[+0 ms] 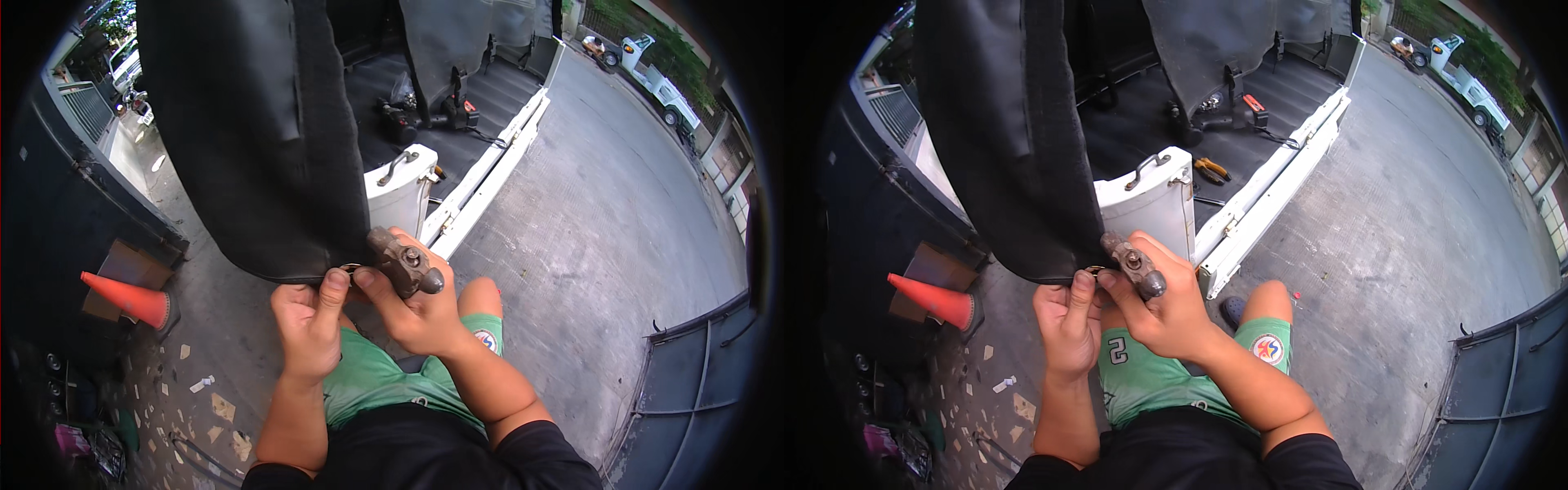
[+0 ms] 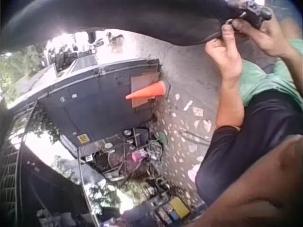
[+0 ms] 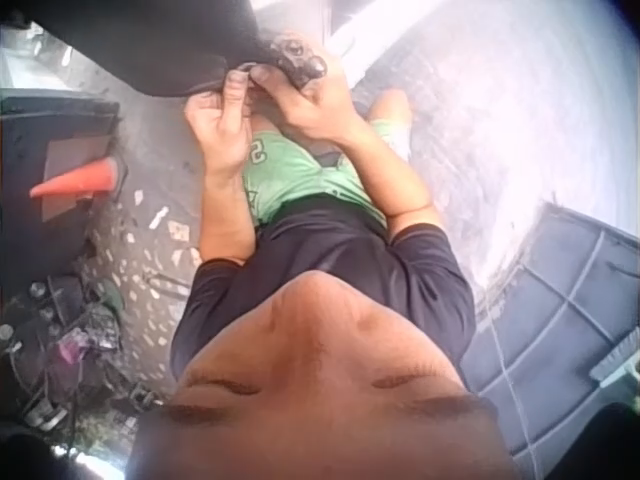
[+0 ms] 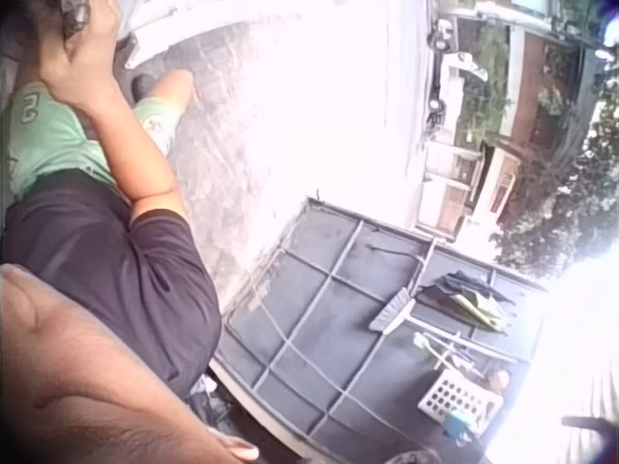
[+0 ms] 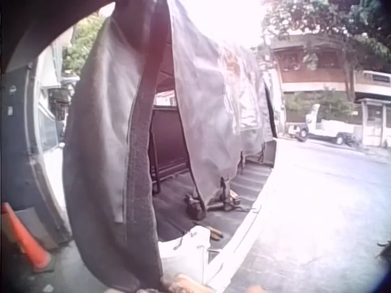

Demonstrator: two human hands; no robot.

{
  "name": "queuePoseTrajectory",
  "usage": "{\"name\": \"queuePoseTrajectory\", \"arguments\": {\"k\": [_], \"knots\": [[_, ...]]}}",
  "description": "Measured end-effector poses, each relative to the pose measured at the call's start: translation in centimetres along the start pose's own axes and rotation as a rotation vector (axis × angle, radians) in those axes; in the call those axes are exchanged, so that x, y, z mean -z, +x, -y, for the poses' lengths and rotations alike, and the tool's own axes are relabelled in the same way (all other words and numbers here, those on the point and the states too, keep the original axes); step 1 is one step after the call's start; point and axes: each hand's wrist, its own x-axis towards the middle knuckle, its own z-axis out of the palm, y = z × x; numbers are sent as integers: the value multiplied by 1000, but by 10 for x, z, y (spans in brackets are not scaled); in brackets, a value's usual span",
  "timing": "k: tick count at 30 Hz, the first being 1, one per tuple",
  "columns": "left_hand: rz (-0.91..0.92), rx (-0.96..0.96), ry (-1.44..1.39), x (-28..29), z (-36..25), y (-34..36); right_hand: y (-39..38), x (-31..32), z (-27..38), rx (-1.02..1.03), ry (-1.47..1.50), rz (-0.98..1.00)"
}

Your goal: Repairing a canvas cover by installing new metal grommets using a hammer and a punch tool.

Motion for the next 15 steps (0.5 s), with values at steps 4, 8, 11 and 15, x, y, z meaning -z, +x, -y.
{"name": "queuePoseTrajectory", "arguments": {"k": [4,8,11,15], "knots": [[-88,-48,-28,-11,5,-3,-1,3,-2,142,-189,2],[-187,-208,-74,-21,15,-4,-1,-2,2,211,-281,-22],[-208,-310,-12,-22,16,-4,-4,-6,2,212,-259,-38],[-130,-94,68,-17,10,0,-8,-3,-15,-8,-53,-59]]}}
